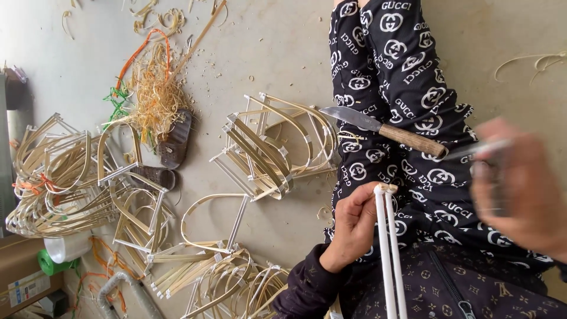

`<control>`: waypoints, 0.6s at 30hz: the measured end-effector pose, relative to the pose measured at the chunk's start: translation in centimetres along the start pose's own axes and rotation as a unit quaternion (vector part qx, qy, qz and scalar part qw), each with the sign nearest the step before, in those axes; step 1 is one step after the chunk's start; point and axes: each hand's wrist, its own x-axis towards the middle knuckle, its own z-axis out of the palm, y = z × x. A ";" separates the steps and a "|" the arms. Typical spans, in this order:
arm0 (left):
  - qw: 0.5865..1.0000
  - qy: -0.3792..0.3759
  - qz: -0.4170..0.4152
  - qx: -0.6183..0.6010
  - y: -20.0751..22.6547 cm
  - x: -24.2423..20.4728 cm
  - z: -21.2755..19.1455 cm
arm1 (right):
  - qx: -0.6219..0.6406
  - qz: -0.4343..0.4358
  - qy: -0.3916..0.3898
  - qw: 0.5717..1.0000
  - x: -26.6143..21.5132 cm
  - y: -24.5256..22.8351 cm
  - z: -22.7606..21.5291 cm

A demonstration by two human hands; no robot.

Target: Assembling and securing curved bamboo components with white binding material and using pliers to tighten/cut.

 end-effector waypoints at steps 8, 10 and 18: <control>0.999 0.023 0.002 0.043 -0.4 -0.1 -0.1 | -0.173 -0.230 -0.044 0.957 -0.2 2.4 2.0; 0.999 0.006 0.017 0.032 0.4 0.7 0.4 | -0.115 -0.213 -0.090 0.966 -0.4 2.6 2.6; 0.998 -0.012 -0.053 -0.015 -0.8 0.5 -0.6 | 0.022 -0.003 -0.220 0.975 -0.9 1.8 0.8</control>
